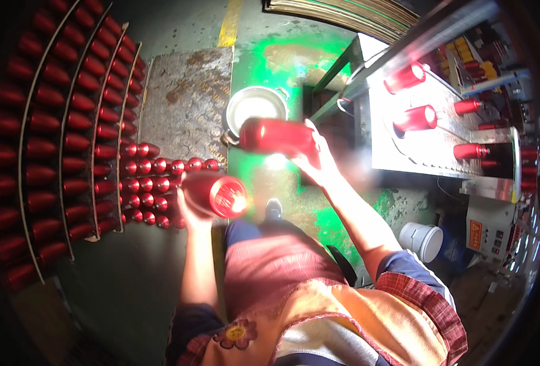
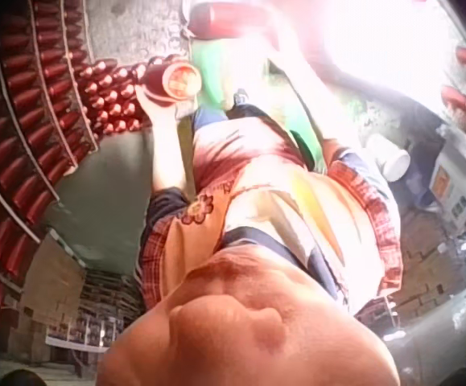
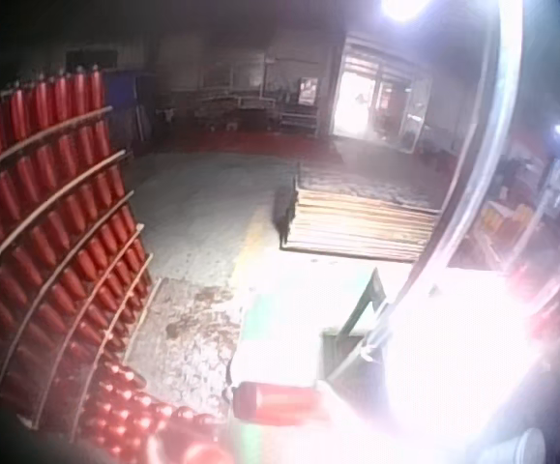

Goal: The person repeatedly picks up red cylindrical cans from a metal rack, dips their open ends into a pot of liquid, and places them onto a metal tray. The person handles the cans one at a time, moving between the rack, the pot, and the tray in a repetitive cycle.

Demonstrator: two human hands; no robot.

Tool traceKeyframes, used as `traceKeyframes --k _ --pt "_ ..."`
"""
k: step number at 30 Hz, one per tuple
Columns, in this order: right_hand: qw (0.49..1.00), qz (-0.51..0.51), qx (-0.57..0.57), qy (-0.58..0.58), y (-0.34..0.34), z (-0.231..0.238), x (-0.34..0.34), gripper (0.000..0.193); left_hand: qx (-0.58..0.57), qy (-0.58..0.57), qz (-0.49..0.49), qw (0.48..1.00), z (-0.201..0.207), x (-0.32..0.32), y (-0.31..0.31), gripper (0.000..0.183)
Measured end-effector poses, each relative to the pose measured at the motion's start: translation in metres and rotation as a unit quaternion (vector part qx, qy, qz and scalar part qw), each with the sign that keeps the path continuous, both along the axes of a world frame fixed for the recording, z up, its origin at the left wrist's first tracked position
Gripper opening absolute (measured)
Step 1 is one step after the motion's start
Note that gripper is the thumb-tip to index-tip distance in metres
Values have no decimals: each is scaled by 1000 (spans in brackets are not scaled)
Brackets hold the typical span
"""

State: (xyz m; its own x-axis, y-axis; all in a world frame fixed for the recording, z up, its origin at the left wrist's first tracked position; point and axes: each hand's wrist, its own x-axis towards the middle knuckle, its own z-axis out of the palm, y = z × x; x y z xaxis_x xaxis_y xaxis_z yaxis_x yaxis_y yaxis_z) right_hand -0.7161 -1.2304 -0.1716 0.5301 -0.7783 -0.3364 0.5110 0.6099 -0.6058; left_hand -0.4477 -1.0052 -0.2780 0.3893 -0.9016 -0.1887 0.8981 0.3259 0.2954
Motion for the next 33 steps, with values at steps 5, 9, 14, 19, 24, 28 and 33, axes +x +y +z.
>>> traceKeyframes --k 5,9,14,19,24,28,33 --pt "976 62 -32 -208 -48 60 75 37 15 273 -51 961 -10 33 -150 52" --pt "911 42 177 -370 -73 100 111 47 -81 316 -195 925 6 49 -234 58" --pt "812 32 292 -504 -89 117 127 74 -70 360 -309 877 12 86 -291 58" --pt "895 -19 130 -427 -106 121 141 80 -100 443 -370 810 3 144 -327 47" --pt "905 -104 118 -396 -102 142 72 70 -66 352 -306 882 13 152 -336 50" --pt "896 -134 -54 -421 -78 128 -43 45 -158 272 -389 866 42 109 -333 58" --pt "742 -496 -290 346 -19 93 -224 65 -14 -8 -442 897 101 -19 -361 57"
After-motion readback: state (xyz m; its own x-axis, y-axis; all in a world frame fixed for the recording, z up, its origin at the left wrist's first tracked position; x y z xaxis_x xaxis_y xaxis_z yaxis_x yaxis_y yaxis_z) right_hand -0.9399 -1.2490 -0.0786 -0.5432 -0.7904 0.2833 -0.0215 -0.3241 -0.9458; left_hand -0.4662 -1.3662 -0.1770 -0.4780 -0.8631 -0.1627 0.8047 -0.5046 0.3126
